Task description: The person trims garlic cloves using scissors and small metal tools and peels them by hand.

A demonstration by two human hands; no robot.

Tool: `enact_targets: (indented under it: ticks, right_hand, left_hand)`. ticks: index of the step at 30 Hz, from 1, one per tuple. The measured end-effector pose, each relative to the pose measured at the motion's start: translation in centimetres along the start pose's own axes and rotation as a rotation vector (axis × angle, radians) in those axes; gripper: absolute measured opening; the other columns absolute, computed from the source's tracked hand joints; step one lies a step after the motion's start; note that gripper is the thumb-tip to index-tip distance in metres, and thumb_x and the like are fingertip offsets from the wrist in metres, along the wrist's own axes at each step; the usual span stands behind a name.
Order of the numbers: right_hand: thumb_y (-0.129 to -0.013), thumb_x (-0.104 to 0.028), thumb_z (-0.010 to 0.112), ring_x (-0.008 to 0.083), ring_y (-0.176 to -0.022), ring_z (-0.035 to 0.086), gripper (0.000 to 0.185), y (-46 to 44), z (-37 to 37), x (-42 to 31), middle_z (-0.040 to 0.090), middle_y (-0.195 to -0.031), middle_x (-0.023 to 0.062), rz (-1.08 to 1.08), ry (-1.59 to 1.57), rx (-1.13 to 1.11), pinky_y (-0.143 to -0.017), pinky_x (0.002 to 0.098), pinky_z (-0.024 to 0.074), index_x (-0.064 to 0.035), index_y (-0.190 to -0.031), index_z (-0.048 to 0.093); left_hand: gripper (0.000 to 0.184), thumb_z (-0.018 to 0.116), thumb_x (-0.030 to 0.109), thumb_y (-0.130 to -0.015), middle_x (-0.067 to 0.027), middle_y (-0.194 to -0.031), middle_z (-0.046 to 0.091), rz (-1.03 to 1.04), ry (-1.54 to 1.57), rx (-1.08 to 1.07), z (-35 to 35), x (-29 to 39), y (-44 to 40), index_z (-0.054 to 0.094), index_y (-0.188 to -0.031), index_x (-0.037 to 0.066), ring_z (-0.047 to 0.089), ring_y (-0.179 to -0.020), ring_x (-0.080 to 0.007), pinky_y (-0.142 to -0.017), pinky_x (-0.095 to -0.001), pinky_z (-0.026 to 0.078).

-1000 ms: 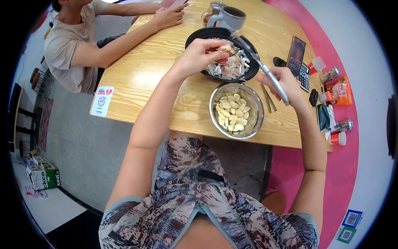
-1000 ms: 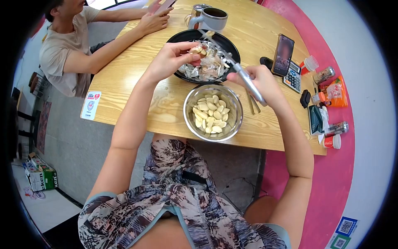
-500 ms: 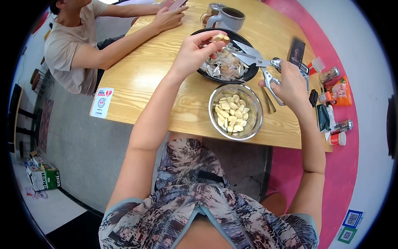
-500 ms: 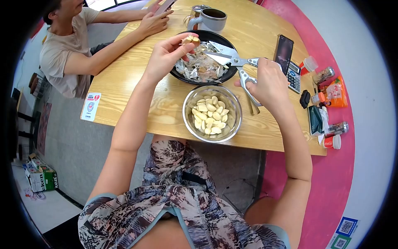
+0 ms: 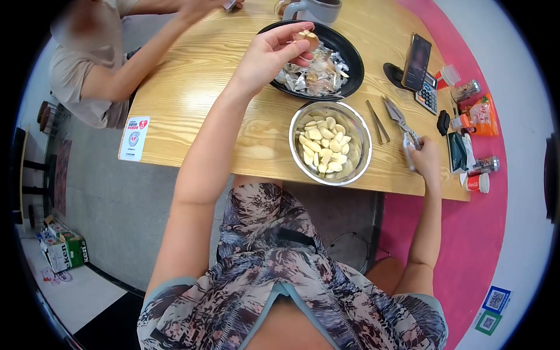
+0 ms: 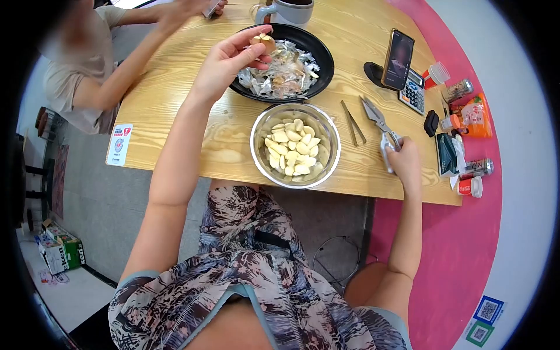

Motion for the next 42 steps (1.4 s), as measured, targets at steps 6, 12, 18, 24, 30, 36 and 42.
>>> enact_targets:
  ticks: [6, 12, 18, 24, 30, 36, 42]
  right_hand:
    - [-0.075, -0.021, 0.073, 0.0344, -0.08, 0.06, 0.034, 1.3, -0.3, -0.5, 0.061, -0.084, 0.0207, -0.168, 0.082, 0.153, -0.073, 0.0426, 0.0469, 0.0055, -0.089, 0.059]
    - [-0.078, -0.016, 0.072, 0.0348, -0.091, 0.058, 0.028, 2.6, -0.2, -8.8, 0.059, -0.095, 0.0193, -0.382, 0.068, 0.204, -0.081, 0.0423, 0.046, 0.0037, -0.093, 0.06]
    - [-0.081, -0.014, 0.07, 0.0356, -0.088, 0.059, 0.026, 0.5, 2.5, -9.4, 0.062, -0.094, 0.0197, -0.316, -0.136, -0.137, -0.078, 0.0416, 0.0468, 0.0022, -0.096, 0.057]
    - [-0.087, -0.001, 0.064, 0.0124, -0.084, 0.061, 0.016, -0.5, -1.9, -14.3, 0.067, -0.094, 0.0073, -0.346, -1.093, -0.118, -0.077, 0.0262, 0.0483, 0.0008, -0.102, 0.062]
    - [-0.08, 0.003, 0.071, 0.0103, -0.089, 0.061, 0.024, 0.8, -4.3, -23.9, 0.069, -0.098, 0.006, -0.69, -1.261, 0.142, -0.081, 0.0232, 0.0474, -0.0002, -0.104, 0.066]
    - [-0.08, 0.001, 0.072, 0.0106, -0.083, 0.063, 0.02, 0.7, -3.6, -26.0, 0.069, -0.093, 0.0055, -0.772, -1.202, 0.182, -0.076, 0.0239, 0.0496, 0.0008, -0.099, 0.067]
    - [-0.081, 0.0, 0.072, 0.01, -0.081, 0.063, 0.017, 0.3, -2.7, -26.3, 0.069, -0.09, 0.0056, -0.72, -1.187, 0.153, -0.075, 0.023, 0.0499, 0.0016, -0.097, 0.067]
  left_hand:
    - [0.034, 0.058, 0.011, -0.094, -0.0067, -0.106, 0.065, 0.021, -0.09, 0.004, 0.1, 0.1, -0.1, 0.057, -0.127, 0.003, 0.063, -0.09, -0.0121, -0.079, -0.026, 0.054]
    - [0.034, 0.063, 0.007, -0.091, -0.0049, -0.107, 0.066, 0.047, -0.034, -0.025, 0.2, 0.1, -0.1, 0.058, -0.124, 0.003, 0.064, -0.096, -0.0111, -0.084, -0.0267, 0.053]
    - [0.034, 0.063, 0.0, -0.088, -0.0056, -0.108, 0.065, 0.049, -0.04, 0.014, 0.3, 0.4, 0.0, 0.058, -0.121, 0.001, 0.063, -0.096, -0.0103, -0.086, -0.0247, 0.052]
    - [0.031, 0.061, -0.002, -0.088, -0.0054, -0.107, 0.063, 0.097, -0.247, 0.02, 1.0, 1.2, 0.4, 0.06, -0.119, 0.002, 0.063, -0.096, -0.0102, -0.085, -0.0235, 0.051]
    - [0.029, 0.062, -0.003, -0.087, -0.0055, -0.109, 0.062, 0.226, -0.388, 0.02, 1.6, 2.2, 0.6, 0.061, -0.116, 0.0, 0.063, -0.094, -0.0112, -0.08, -0.0237, 0.053]
    - [0.029, 0.063, -0.003, -0.085, -0.0062, -0.107, 0.062, 0.267, -0.401, 0.052, 1.5, 2.6, 0.6, 0.063, -0.114, 0.001, 0.063, -0.093, -0.0112, -0.079, -0.0243, 0.053]
    - [0.028, 0.064, -0.003, -0.083, -0.0073, -0.106, 0.064, 0.341, -0.502, 0.041, 1.7, 2.7, 0.8, 0.065, -0.111, 0.001, 0.062, -0.092, -0.0122, -0.077, -0.0253, 0.053]
Point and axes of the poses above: each hand's wrist, its own y-axis away from the middle knuckle, its own z-axis out of the palm, x = y × z, the point moved 6 cm from there along -y, towards the middle knuckle
